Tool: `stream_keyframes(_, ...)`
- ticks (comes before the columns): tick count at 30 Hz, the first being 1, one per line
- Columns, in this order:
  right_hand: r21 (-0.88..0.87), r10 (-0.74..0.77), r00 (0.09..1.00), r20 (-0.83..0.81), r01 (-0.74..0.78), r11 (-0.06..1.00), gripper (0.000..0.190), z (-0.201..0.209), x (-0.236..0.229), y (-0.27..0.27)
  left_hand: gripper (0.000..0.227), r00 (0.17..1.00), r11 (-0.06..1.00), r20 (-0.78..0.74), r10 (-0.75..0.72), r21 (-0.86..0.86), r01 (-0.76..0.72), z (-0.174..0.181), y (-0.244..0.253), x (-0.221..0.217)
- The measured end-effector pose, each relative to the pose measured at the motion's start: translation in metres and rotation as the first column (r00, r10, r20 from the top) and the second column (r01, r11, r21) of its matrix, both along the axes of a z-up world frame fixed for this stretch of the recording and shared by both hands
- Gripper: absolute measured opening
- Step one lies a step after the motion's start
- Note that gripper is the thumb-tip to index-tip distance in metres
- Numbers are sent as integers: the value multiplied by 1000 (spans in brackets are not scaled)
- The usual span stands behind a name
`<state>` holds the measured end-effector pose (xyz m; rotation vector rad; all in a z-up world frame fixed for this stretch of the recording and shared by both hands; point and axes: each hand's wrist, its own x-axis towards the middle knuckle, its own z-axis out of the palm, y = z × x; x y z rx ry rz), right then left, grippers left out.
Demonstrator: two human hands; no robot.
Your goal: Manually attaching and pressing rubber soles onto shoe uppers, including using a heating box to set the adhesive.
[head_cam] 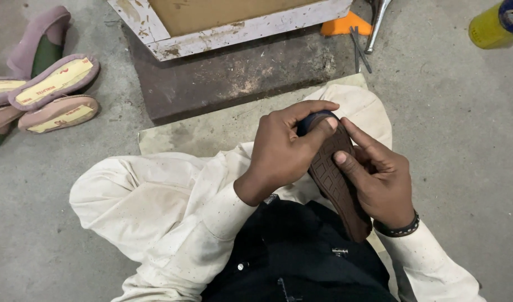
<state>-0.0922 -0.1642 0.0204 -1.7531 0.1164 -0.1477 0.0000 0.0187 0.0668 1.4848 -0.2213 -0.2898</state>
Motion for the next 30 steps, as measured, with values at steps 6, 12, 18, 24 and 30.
stream_keyframes(6,-141,135,967,-216,-168,976,65,53,5,-3,22,986,984,-75,150,104,-142,4,7,-4)
stream_keyframes(12,-376,-146,979,-139,84,923,52,60,-9,-56,24,903,974,-375,211,2,-226,-20,33,-39)
stream_keyframes(18,-420,-110,994,9,104,902,49,48,-13,-54,90,816,899,-400,-417,-45,436,-37,43,-65)
stream_keyframes(24,-378,-75,996,58,91,922,43,30,-13,-49,88,798,828,-238,-554,-66,556,-48,41,-61)
stream_keyframes(30,-257,-110,991,69,125,958,43,11,-4,-43,88,777,828,-289,-560,-172,533,-53,43,-61)
